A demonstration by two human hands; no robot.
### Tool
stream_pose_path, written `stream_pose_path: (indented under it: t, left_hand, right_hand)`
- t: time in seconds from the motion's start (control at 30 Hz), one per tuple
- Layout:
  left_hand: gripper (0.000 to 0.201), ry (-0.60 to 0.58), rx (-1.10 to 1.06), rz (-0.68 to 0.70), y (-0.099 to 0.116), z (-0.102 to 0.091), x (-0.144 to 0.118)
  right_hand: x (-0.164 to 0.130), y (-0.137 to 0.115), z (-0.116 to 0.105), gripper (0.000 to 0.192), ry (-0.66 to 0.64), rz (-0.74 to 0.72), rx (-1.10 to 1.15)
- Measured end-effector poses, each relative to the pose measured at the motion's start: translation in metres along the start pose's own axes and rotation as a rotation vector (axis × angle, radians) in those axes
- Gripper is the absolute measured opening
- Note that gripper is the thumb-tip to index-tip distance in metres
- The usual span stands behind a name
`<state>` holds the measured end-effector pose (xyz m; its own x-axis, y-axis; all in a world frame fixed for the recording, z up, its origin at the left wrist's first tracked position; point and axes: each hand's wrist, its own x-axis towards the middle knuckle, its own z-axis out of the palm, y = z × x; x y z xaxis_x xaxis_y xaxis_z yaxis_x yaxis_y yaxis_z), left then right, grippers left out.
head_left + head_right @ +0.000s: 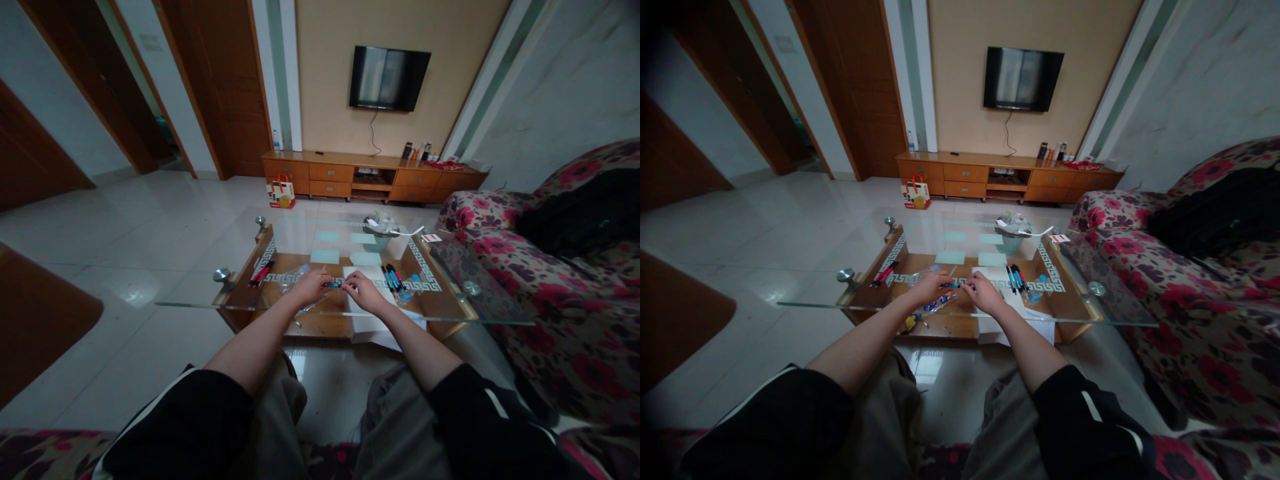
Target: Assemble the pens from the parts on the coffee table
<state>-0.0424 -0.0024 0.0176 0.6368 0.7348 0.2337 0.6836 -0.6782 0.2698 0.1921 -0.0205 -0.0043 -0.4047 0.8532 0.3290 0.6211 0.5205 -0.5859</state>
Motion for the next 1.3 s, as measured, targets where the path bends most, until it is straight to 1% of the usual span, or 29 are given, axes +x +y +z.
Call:
stream_pose_path:
  t: [0.23, 0.53, 0.8, 1.13, 1.3]
  left_hand:
    - [0.02, -0.044, 0.007, -0.043, 0.002, -0.003, 0.0]
    - [0.02, -0.076, 0.032, -0.02, -0.005, 0.004, 0.001]
    - [0.025, -0.097, 0.023, -0.024, -0.003, 0.004, 0.001]
    - [0.025, -0.06, -0.011, 0.026, -0.013, 0.013, 0.001]
    - [0.023, -0.049, -0.041, 0.036, -0.014, 0.016, 0.002]
  right_hand:
    - [0.001, 0.002, 0.001, 0.019, 0.016, -0.019, 0.018]
    - [0.001, 0.004, 0.002, 0.015, 0.028, -0.033, 0.014]
    - [0.001, 0.003, 0.001, 0.012, 0.028, -0.02, 0.018]
    - [0.001, 0.01, 0.004, 0.013, 0.039, -0.01, 0.024]
    - [0.001, 0.015, 0.005, 0.012, 0.047, -0.024, 0.028]
